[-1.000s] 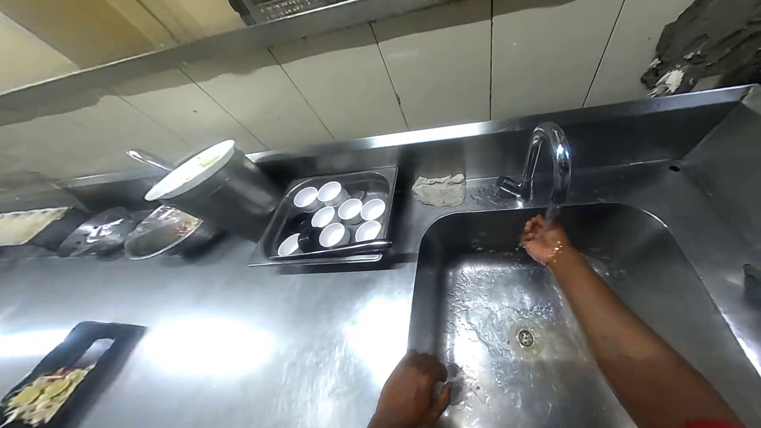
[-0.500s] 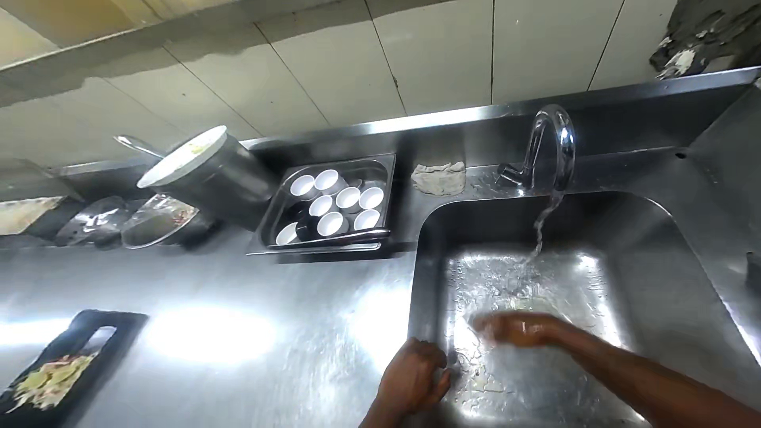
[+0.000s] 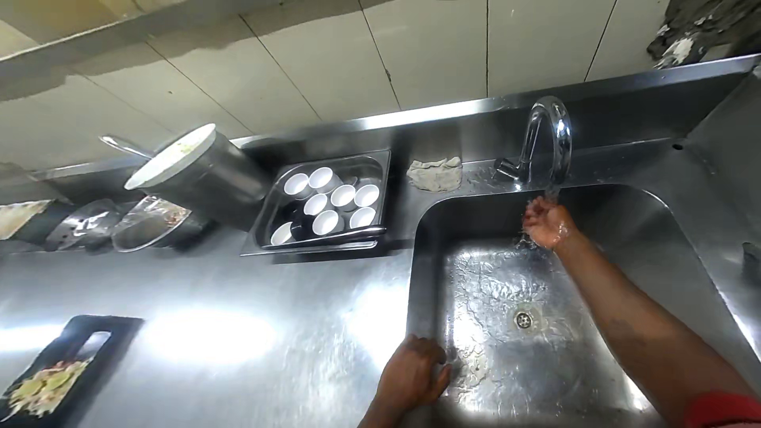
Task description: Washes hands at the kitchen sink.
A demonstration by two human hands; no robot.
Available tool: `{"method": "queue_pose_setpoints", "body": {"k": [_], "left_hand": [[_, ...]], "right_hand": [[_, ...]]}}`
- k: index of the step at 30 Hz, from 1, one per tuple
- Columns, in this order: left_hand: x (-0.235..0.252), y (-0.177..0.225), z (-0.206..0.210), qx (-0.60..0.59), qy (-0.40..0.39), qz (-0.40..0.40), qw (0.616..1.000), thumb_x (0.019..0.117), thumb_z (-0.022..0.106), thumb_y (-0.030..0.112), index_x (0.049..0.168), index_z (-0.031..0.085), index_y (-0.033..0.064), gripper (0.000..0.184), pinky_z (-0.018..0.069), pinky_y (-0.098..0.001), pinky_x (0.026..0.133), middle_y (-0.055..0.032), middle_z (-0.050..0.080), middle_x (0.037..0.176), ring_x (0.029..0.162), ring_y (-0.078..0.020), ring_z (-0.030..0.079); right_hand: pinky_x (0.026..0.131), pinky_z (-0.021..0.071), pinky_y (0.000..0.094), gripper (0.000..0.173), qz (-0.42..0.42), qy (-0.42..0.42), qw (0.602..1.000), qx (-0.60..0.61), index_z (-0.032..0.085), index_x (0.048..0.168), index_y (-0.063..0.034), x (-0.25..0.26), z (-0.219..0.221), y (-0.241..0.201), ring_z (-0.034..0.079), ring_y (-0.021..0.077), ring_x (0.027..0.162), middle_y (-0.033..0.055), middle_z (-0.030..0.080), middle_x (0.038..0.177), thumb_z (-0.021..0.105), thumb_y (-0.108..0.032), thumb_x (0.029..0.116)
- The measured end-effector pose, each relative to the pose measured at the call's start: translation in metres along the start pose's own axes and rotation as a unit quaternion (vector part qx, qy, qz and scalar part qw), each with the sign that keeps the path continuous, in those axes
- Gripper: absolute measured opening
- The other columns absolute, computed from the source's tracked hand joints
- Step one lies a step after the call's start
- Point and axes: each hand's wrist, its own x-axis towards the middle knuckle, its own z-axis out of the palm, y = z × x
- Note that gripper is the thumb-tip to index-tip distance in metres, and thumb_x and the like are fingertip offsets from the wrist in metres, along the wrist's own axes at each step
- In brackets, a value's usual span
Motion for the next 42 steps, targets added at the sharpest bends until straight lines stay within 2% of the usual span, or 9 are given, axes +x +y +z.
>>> {"method": "queue_pose_setpoints", "body": {"k": [6,12,14,18,21,27,31,37,42], "left_hand": [[0.0,0.001,0.001,0.001,0.012,0.005,1.0,0.0953,0.054,0.043,0.086,0.076,0.0148,0.037,0.0555,-0.042,0.081,-0.0031,0.077,0.088,0.086,-0.0211,0.074],[0.001,0.002,-0.004,-0.016,-0.024,-0.011,1.0,0.0976,0.054,0.042,0.09,0.077,0.0132,0.038,0.0545,-0.0438,0.086,-0.0044,0.077,0.094,0.091,-0.023,0.074],[0.001,0.004,-0.006,-0.013,-0.041,-0.018,0.999,0.098,0.054,0.042,0.09,0.077,0.0125,0.038,0.0542,-0.0443,0.088,-0.0052,0.078,0.095,0.093,-0.0236,0.074],[0.002,0.003,-0.006,-0.004,-0.037,-0.013,0.999,0.0981,0.052,0.043,0.09,0.077,0.0127,0.04,0.0543,-0.0442,0.087,-0.0049,0.077,0.094,0.092,-0.0232,0.074],[0.002,0.002,-0.004,-0.001,-0.033,-0.014,0.999,0.0975,0.052,0.044,0.09,0.077,0.0134,0.04,0.0544,-0.044,0.086,-0.0045,0.078,0.093,0.091,-0.023,0.074],[-0.001,-0.002,0.003,0.007,0.022,0.005,1.0,0.0957,0.054,0.044,0.086,0.077,0.0161,0.038,0.0564,-0.0426,0.08,-0.0017,0.077,0.088,0.086,-0.0209,0.074],[-0.003,-0.004,0.007,0.005,0.029,0.005,1.0,0.096,0.051,0.047,0.085,0.077,0.0168,0.041,0.0566,-0.0428,0.081,-0.0011,0.077,0.089,0.086,-0.0207,0.074],[-0.001,-0.004,0.004,0.008,0.014,0.009,1.0,0.0959,0.051,0.048,0.085,0.077,0.0154,0.043,0.0568,-0.0445,0.081,-0.0024,0.077,0.087,0.085,-0.0218,0.074],[-0.001,-0.003,0.003,0.005,0.026,0.015,1.0,0.0939,0.052,0.046,0.085,0.078,0.0147,0.042,0.0568,-0.0463,0.079,-0.0035,0.077,0.088,0.085,-0.0231,0.075]], "right_hand": [[0.065,0.0505,0.022,0.027,-0.116,-0.033,0.964,-0.239,0.052,0.104,-0.0065,-0.03,0.002,0.009,0.055,0.0063,0.068,-0.0013,0.054,0.083,0.031,-0.021,0.1132],[0.107,0.0432,0.0568,0.04,0.167,-0.52,0.438,-0.714,0.061,0.142,-0.0073,-0.115,-0.07,0.069,0.06,0.037,0.125,0.0212,0.064,0.136,0.046,-0.003,0.1054],[0.111,0.0408,0.059,0.04,0.083,-0.395,0.511,-0.759,0.062,0.139,-0.0065,-0.09,-0.082,0.063,0.056,0.0397,0.131,0.0225,0.061,0.139,0.048,0.0,0.1028],[0.089,0.0533,0.0302,0.03,0.001,-0.083,0.892,-0.445,0.055,0.132,0.001,-0.035,-0.058,0.027,0.064,0.0133,0.099,0.0088,0.063,0.117,0.037,-0.011,0.111],[0.063,0.0519,0.0201,0.024,-0.017,0.021,0.993,-0.119,0.053,0.104,-0.0118,-0.015,-0.013,-0.003,0.059,0.005,0.067,-0.0034,0.059,0.081,0.034,-0.023,0.1111],[0.052,0.045,0.015,0.028,-0.008,-0.069,0.997,0.043,0.046,0.092,-0.0184,-0.02,0.033,-0.038,0.05,0.0025,0.055,-0.0063,0.049,0.07,0.027,-0.024,0.1118],[0.06,0.0486,0.019,0.03,-0.071,-0.138,0.953,-0.26,0.051,0.091,-0.0136,-0.061,-0.009,-0.034,0.054,0.0041,0.062,-0.0051,0.055,0.074,0.028,-0.017,0.1104],[0.098,0.0437,0.0652,0.034,0.279,-0.447,0.265,-0.807,0.067,0.135,-0.008,-0.15,-0.135,0.003,0.062,0.0458,0.114,0.0273,0.067,0.122,0.055,-0.01,0.1039],[0.109,0.0444,0.0497,0.034,0.049,-0.228,0.614,-0.754,0.059,0.137,0.0028,-0.077,-0.105,-0.019,0.059,0.0334,0.127,0.0227,0.061,0.137,0.047,-0.005,0.1072]]}}
